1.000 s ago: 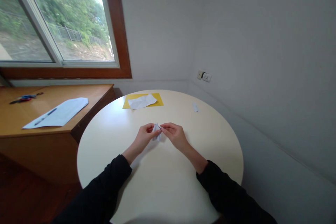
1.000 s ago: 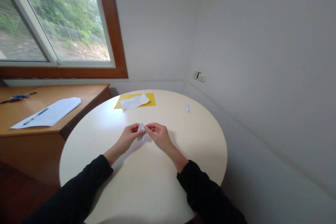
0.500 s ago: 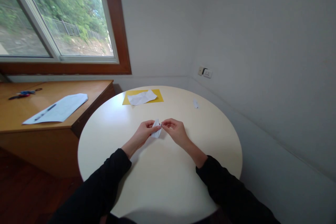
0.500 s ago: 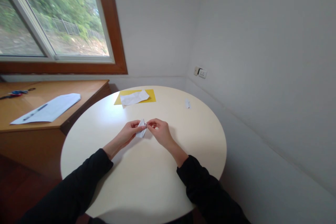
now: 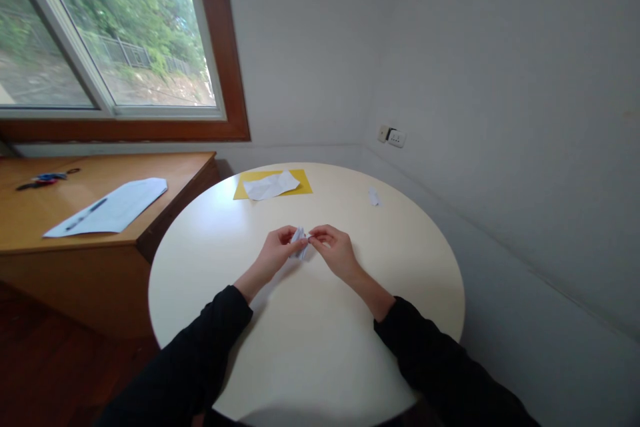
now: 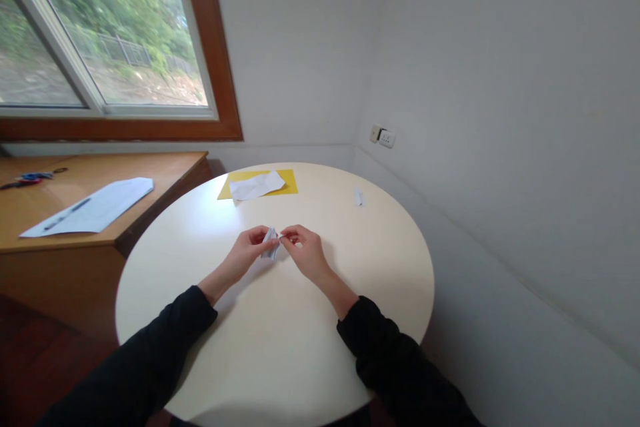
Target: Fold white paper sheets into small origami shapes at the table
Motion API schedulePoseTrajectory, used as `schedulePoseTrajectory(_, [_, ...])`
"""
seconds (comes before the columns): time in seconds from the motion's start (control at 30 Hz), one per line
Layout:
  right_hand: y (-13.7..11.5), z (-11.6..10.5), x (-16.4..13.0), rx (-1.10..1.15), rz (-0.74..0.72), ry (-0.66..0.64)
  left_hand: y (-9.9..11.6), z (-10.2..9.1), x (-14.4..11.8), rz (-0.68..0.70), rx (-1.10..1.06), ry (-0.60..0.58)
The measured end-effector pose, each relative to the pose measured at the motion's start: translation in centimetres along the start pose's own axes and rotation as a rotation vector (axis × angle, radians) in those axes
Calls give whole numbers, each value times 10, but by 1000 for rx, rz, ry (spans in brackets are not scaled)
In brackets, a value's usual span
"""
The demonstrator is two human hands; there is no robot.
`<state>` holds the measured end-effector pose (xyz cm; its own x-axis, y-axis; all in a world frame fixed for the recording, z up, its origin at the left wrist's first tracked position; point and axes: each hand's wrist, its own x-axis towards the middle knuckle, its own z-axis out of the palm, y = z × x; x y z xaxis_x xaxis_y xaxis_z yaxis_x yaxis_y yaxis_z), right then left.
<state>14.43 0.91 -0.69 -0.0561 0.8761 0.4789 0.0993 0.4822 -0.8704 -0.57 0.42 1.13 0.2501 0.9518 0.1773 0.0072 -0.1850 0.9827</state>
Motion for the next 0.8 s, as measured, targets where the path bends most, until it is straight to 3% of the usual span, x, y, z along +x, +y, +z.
schedulePoseTrajectory(0.2, [-8, -4, 2, 149, 175, -11, -2, -3, 0, 230, 376, 150])
schedulePoseTrajectory(0.43, [-10, -4, 0, 84, 115, -98, -4, -2, -5, 390, 509, 161])
schedulePoseTrajectory(0.8, [-9, -2, 0, -20, 135, -74, -1, 2, -6, 350, 526, 199])
